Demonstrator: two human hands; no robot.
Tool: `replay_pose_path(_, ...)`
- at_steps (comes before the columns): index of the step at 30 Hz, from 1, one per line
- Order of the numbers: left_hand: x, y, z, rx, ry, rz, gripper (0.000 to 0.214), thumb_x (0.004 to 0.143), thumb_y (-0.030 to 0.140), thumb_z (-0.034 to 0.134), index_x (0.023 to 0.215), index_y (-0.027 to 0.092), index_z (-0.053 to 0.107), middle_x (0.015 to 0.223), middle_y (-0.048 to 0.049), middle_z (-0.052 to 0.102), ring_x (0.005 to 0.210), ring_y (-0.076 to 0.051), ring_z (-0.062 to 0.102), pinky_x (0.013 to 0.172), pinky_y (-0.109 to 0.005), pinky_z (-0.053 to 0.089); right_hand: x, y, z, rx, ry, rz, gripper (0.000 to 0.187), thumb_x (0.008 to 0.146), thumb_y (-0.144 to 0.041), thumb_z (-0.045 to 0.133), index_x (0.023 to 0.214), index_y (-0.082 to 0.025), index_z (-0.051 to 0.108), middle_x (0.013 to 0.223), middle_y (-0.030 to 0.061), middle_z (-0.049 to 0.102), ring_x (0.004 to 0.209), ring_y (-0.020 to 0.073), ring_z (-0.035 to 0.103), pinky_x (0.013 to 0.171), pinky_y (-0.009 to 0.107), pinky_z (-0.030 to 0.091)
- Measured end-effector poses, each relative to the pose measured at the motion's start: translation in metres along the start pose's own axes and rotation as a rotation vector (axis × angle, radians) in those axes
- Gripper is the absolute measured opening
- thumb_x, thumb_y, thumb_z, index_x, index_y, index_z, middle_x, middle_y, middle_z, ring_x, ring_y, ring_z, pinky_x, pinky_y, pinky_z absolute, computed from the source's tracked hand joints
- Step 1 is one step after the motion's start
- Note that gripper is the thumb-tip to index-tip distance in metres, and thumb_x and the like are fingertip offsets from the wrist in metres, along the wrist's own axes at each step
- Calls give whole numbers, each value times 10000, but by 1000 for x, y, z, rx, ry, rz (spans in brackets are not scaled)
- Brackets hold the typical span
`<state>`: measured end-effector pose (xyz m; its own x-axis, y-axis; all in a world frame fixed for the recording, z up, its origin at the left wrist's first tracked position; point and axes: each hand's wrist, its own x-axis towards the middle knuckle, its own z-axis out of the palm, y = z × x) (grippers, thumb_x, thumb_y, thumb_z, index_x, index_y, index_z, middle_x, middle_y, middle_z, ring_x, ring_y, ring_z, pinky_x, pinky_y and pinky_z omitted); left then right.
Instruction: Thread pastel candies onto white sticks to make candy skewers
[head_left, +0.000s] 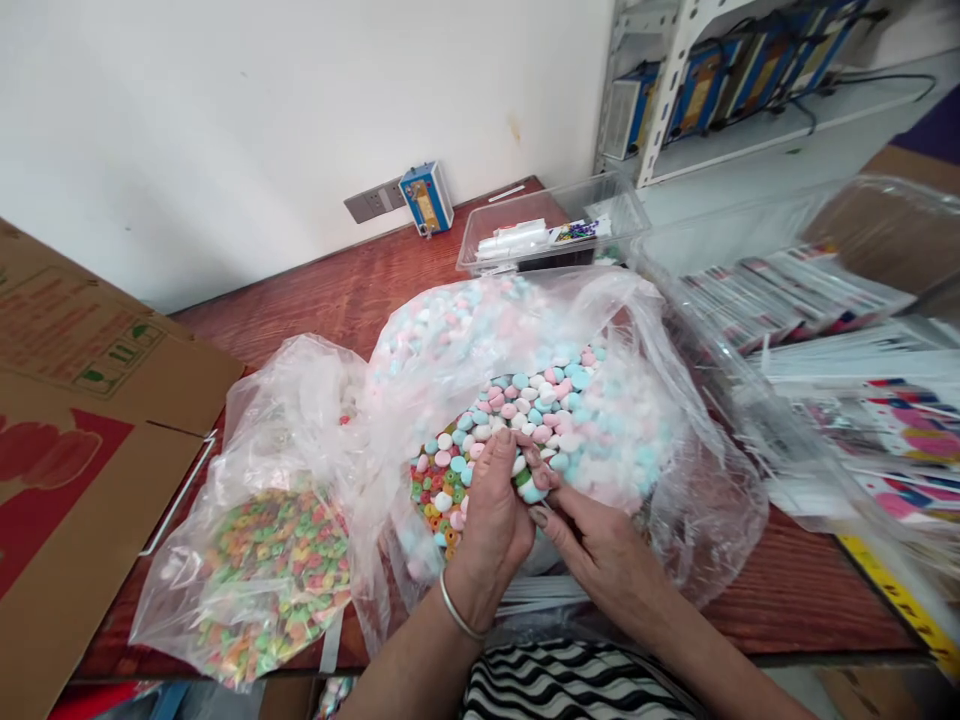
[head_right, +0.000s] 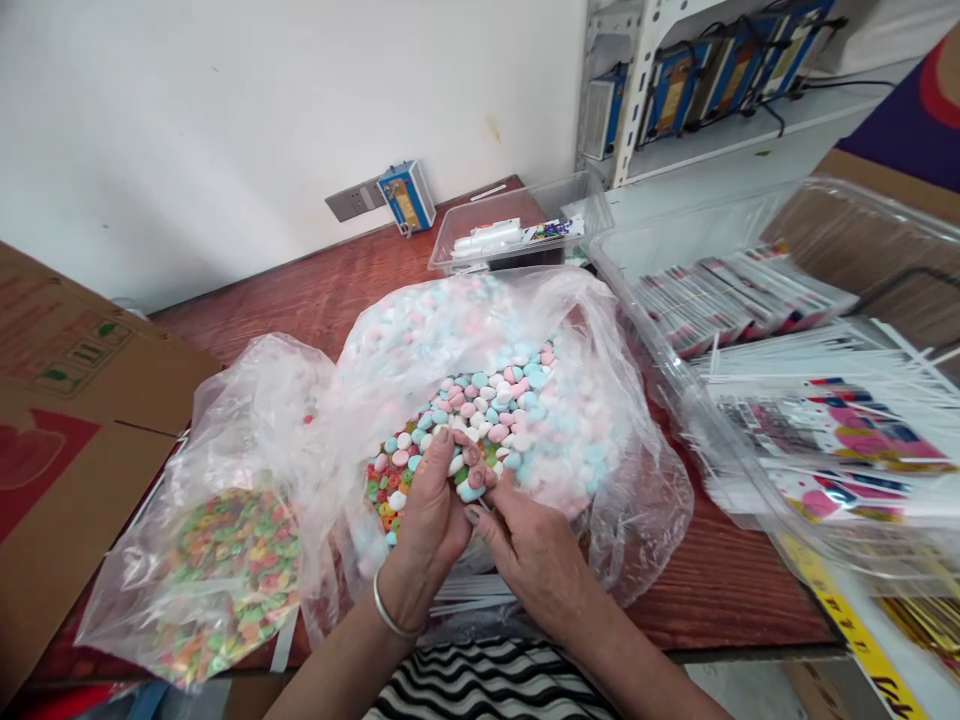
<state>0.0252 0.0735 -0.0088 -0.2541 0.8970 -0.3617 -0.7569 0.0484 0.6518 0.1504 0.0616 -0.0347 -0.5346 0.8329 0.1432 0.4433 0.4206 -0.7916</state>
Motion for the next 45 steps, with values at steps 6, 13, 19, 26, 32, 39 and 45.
replay_pose_path(6,0,-12,8,-148,128,-42,438,713,518,770,768,175,502,644,73,458,419,-15,338,439,-174,335,-18,4,3,-423,148,-226,433,1027,-251,272,726,-199,579,503,2,615,392,156,581,421,267,336)
replay_pose_path(13,-8,-26,7,-128,104,-50,475,693,555,766,762,173,491,686,54,482,431,-8,328,432,-167,303,-19,3,11,-509,165,-232,413,1032,-234,272,882,-135,644,596,68,697,395,161,613,424,280,331)
replay_pose_path(19,-10,-20,-8,51,95,76,452,776,613,652,755,183,516,647,41,468,512,-64,437,537,-209,419,-5,-2,17,-319,-7,-77,405,1012,-284,271,957,-156,651,695,99,715,529,216,668,485,282,412)
replay_pose_path(26,-15,50,-87,1291,215,637,237,948,357,506,1096,222,631,1102,-86,625,1051,-226,567,959,-385,430,5,-3,1,-232,-168,66,334,998,-344,304,829,-220,564,765,71,712,567,198,655,515,267,392)
replay_pose_path(32,-15,72,-132,2034,91,714,316,902,187,563,1203,250,637,1082,-79,674,984,-249,567,875,-394,453,4,-9,23,-346,-332,-4,292,997,-270,330,834,-215,565,638,32,681,577,203,655,528,276,312)
replay_pose_path(39,-11,64,-138,1987,122,831,148,910,189,561,951,228,697,1008,-69,711,965,-242,600,876,-400,439,17,-19,31,-460,-375,6,252,1008,-263,385,882,-213,597,688,38,713,628,204,674,532,284,255)
replay_pose_path(45,-18,64,-137,1534,196,768,162,921,196,531,945,231,686,980,-40,715,963,-198,630,883,-355,484,18,-20,26,-432,-391,44,245,1009,-271,390,881,-213,590,720,39,715,660,205,676,549,280,283)
